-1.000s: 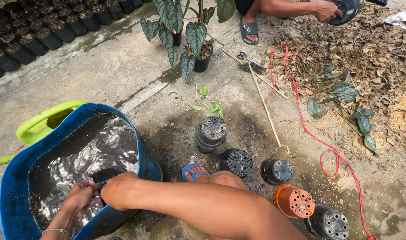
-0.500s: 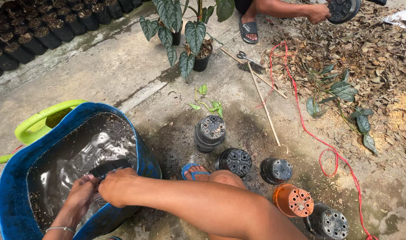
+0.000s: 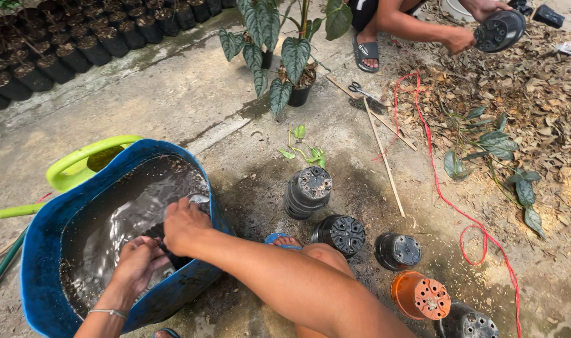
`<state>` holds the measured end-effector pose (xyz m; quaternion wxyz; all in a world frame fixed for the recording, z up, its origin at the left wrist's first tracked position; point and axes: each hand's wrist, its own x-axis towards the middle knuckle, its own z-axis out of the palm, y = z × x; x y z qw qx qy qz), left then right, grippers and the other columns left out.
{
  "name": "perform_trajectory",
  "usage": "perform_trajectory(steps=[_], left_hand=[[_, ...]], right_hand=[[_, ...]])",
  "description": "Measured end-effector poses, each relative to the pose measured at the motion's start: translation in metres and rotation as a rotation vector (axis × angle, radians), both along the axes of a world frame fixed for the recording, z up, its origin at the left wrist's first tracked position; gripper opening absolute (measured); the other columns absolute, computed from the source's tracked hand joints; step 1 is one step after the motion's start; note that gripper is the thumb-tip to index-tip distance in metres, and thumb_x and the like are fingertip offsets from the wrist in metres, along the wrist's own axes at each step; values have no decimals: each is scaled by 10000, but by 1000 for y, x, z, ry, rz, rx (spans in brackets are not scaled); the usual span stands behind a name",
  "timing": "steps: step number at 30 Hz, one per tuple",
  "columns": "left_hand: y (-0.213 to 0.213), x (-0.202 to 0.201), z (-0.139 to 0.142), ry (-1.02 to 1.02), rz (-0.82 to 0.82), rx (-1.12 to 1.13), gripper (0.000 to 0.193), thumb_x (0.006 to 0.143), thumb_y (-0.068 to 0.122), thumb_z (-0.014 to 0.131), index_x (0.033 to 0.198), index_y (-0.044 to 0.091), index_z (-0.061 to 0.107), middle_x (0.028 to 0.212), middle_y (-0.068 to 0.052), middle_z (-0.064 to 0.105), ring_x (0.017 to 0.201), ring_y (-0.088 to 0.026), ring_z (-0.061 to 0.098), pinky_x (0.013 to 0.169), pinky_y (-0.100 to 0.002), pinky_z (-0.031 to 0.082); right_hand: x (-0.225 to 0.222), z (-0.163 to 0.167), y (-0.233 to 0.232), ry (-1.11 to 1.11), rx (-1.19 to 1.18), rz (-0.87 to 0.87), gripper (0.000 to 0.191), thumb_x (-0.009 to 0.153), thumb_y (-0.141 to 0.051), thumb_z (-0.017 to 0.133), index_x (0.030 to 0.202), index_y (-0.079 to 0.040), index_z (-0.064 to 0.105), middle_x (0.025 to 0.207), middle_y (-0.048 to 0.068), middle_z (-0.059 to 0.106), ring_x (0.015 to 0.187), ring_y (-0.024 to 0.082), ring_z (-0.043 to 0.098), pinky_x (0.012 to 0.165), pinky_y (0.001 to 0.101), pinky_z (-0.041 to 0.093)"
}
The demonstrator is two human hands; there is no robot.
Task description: The person sits beside a blue water-filled basin and washes used black plastic nursery pots one at a time, scrubbing the pot surfaces and drainage holes with a small sponge, dipping the pots in the water, and setting cleaned pots on the ground beside them.
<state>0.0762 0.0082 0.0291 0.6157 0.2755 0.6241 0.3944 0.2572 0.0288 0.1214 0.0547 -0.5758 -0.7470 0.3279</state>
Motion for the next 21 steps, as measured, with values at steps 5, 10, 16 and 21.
perform_trajectory(steps=[5, 10, 16, 21], left_hand=[[-9, -5, -4, -13, -1, -9, 108, 1011, 23, 505, 913, 55, 474, 974, -90, 592, 835, -211, 592, 749, -460, 593], [-17, -25, -9, -51, 11, -10, 86, 994, 12, 512, 933, 60, 476, 984, -83, 594, 840, -191, 586, 768, -477, 577], [-31, -47, -10, -78, 10, 9, 109, 987, 48, 557, 939, 84, 466, 899, -68, 588, 845, -162, 615, 768, -446, 574], [-46, -60, -7, -113, 3, 90, 133, 988, 31, 587, 931, 77, 476, 875, -48, 570, 833, -168, 592, 732, -427, 559]], right_hand=[[-2, -29, 14, -29, -114, -39, 1079, 729, -507, 875, 1449, 79, 326, 1516, 274, 365, 1406, 414, 420, 1096, 467, 449], [-10, -54, 22, -83, -70, 108, 1277, 680, -697, 844, 1442, 194, 337, 1519, 367, 348, 1405, 468, 419, 1143, 473, 411], [-23, -60, 26, -116, -123, 164, 1353, 519, -891, 735, 1291, 209, 580, 1494, 388, 422, 1409, 518, 422, 1132, 488, 445], [-34, -53, 21, -73, -158, 174, 1527, 515, -866, 781, 1458, 241, 318, 1546, 396, 335, 1436, 492, 393, 1145, 459, 418]])
